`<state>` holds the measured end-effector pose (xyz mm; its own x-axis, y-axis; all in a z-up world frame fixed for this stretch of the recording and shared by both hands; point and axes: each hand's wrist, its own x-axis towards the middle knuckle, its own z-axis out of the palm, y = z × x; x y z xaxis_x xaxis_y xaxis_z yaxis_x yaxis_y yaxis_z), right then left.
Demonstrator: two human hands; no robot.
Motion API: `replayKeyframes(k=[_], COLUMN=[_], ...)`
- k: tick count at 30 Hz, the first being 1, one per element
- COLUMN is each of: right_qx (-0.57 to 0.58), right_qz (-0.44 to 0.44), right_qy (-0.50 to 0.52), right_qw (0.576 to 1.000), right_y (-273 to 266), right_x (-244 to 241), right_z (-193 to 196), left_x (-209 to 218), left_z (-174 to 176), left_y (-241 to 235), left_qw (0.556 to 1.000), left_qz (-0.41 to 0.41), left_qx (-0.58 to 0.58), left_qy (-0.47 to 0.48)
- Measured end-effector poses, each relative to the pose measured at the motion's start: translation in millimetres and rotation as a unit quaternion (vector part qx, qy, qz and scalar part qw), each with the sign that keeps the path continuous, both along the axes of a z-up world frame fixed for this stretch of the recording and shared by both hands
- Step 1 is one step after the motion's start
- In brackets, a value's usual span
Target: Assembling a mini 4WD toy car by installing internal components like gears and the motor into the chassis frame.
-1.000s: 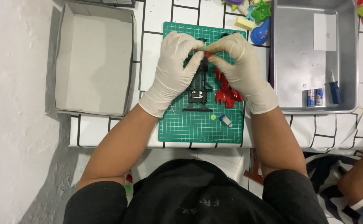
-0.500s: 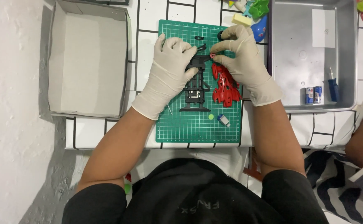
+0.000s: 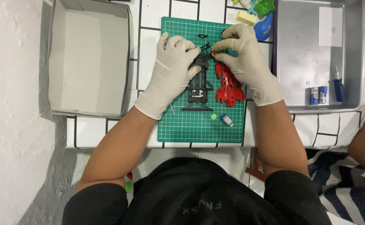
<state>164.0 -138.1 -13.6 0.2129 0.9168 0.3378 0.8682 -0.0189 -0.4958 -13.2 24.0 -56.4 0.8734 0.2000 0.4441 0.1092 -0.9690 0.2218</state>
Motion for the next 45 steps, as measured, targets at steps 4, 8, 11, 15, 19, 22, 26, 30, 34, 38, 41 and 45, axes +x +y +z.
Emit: replayKeyframes(k=[4, 8, 11, 15, 19, 22, 26, 30, 34, 38, 41, 45], right_qx=[-0.019, -0.028, -0.031, -0.022, -0.029, -0.024, 0.006, 0.069, 0.102, 0.064, 0.038, -0.034], right_qz=[-0.015, -0.01, -0.011, -0.011, -0.026, -0.047, -0.043, -0.011, 0.021, 0.097, 0.148, 0.149], right_qy=[0.003, -0.008, -0.01, -0.017, -0.022, -0.031, -0.035, -0.058, -0.077, -0.065, -0.099, -0.141], right_qw=[1.0, 1.0, 0.999, 1.0, 0.999, 0.998, 0.998, 0.996, 0.992, 0.991, 0.983, 0.978], right_y=[-1.2, -1.4, -0.4, 0.1, -1.9, -5.1, -6.3, -3.1, 3.4, 17.4, 29.9, 35.9], right_x=[0.1, 0.4, -2.1, -3.3, -4.7, -6.0, -4.2, -9.4, -29.2, -60.8, -81.5, -93.7], right_z=[-1.9, -1.6, -0.5, 0.2, 3.8, 10.3, 13.8, 22.5, 35.1, 39.1, 37.3, 27.9], left_x=[0.6, 0.5, 1.4, 1.4, 1.2, 1.0, -0.2, -8.1, -13.0, -22.1, -23.4, -22.8], left_z=[1.1, -0.1, -2.4, -3.4, -1.4, 1.8, 7.4, 36.0, 51.7, 56.8, 54.0, 48.0], left_y=[-0.5, -0.7, -0.8, -0.4, -1.4, -2.0, -1.9, -1.8, 4.9, 6.1, 6.1, 6.4], left_qw=[1.0, 1.0, 1.0, 1.0, 1.0, 1.0, 0.999, 0.993, 0.966, 0.922, 0.909, 0.907], left_qz=[0.007, 0.013, 0.015, 0.014, 0.017, 0.018, 0.012, 0.011, 0.064, 0.102, 0.114, 0.124], left_qx=[-0.002, -0.002, 0.001, 0.003, -0.001, -0.013, -0.032, -0.109, -0.129, -0.167, -0.172, -0.177], left_qy=[0.005, 0.007, 0.004, 0.011, 0.012, 0.018, 0.016, -0.05, -0.214, -0.335, -0.362, -0.363])
